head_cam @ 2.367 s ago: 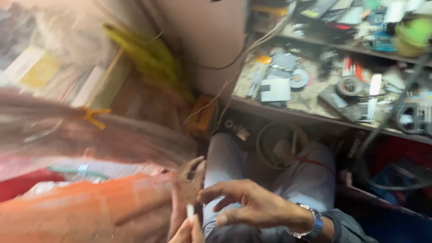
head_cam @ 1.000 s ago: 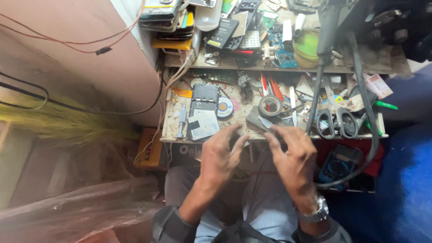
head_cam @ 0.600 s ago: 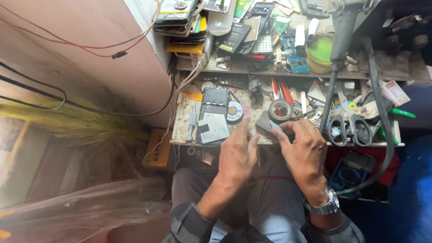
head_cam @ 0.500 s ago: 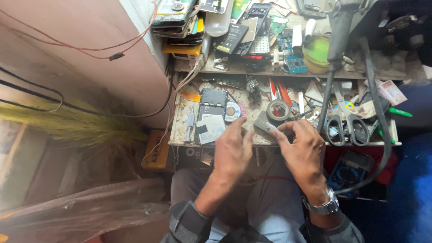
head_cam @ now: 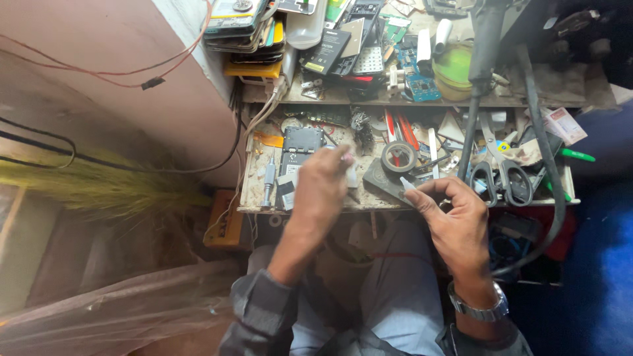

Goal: The person repairs a mobile phone by handling a battery, a back cover, and using scissors to cut a small component on a cluttered workbench.

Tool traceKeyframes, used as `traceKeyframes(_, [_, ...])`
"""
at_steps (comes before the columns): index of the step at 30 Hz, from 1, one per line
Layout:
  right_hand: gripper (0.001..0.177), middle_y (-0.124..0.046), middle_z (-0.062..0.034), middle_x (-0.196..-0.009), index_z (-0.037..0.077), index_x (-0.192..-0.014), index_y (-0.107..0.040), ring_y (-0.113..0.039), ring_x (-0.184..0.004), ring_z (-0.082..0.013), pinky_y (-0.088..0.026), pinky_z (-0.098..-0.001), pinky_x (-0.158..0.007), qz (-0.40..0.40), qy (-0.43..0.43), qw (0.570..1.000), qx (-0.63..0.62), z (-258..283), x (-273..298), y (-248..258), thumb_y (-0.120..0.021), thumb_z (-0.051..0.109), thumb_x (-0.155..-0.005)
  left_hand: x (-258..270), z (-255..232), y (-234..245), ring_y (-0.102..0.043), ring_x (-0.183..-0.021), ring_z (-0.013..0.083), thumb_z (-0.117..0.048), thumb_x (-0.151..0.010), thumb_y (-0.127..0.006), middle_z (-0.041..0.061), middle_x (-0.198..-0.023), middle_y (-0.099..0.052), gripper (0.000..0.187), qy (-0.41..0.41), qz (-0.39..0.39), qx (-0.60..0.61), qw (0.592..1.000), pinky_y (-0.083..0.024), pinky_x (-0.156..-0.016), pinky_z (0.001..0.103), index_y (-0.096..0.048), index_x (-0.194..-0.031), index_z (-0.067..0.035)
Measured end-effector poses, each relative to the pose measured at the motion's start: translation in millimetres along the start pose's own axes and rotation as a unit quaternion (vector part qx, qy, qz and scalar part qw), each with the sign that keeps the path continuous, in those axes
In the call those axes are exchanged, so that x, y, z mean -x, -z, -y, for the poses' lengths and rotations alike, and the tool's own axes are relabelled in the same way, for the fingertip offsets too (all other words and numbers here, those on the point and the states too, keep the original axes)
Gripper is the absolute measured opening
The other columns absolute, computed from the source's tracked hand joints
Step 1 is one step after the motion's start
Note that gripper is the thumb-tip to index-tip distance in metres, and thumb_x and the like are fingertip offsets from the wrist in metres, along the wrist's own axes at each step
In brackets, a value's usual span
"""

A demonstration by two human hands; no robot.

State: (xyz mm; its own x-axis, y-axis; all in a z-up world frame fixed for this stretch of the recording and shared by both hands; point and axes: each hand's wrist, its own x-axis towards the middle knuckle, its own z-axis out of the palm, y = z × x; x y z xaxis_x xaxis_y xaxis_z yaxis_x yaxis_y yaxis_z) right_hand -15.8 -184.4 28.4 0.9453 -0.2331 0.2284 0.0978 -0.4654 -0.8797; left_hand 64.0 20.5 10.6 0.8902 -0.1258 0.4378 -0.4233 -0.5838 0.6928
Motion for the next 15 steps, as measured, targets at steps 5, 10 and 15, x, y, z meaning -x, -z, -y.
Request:
traceKeyframes(5, [0.018,-0.069,-0.0029,-0.082,0.002,-0.096,-0.076,-0.052,-0.064,-0.0074,-0.042,-0.0213,-0.058,0.028,-0.148,0.97,-0.189,-17.7,8.7,1.8,-0.082,0.015,-0.087,17.7,-6.6,57.6,-0.069,-0.085,0.0309,-0.002,-0.092,-0.073,0.016,-0.095,-0.07,0.028,0.006,-0.024,-0.022,0.999,-0.054,-0.075,0.04,-0.07,-0.12,-0.001])
traceKeyframes(10, [0.014,-0.074,-0.0045,-0.083,0.001,-0.095,-0.075,-0.057,-0.063,-0.0061,-0.044,-0.0195,-0.055,0.032,-0.15,0.944,-0.291,-29.2,22.4,-0.1,-0.08,0.011,-0.086,47.6,-29.8,75.7,-0.072,-0.082,0.0273,-0.004,-0.088,-0.075,0.013,-0.093,-0.073,0.016,-0.006,-0.018,0.021,1.0,-0.055,-0.07,0.035,-0.072,-0.104,-0.004])
traceKeyframes(15, [0.015,-0.074,-0.0033,-0.082,0.003,-0.098,-0.074,-0.063,-0.065,-0.0076,-0.051,-0.0217,-0.06,-0.012,-0.147,0.967,-0.21,-21.4,20.3,-15.9,-0.08,0.013,-0.088,61.6,-35.5,67.2,-0.073,-0.078,0.0252,-0.013,-0.09,-0.079,0.01,-0.089,-0.075,0.011,0.019,0.03,0.012,0.999,-0.056,-0.068,0.035,-0.075,-0.098,-0.007])
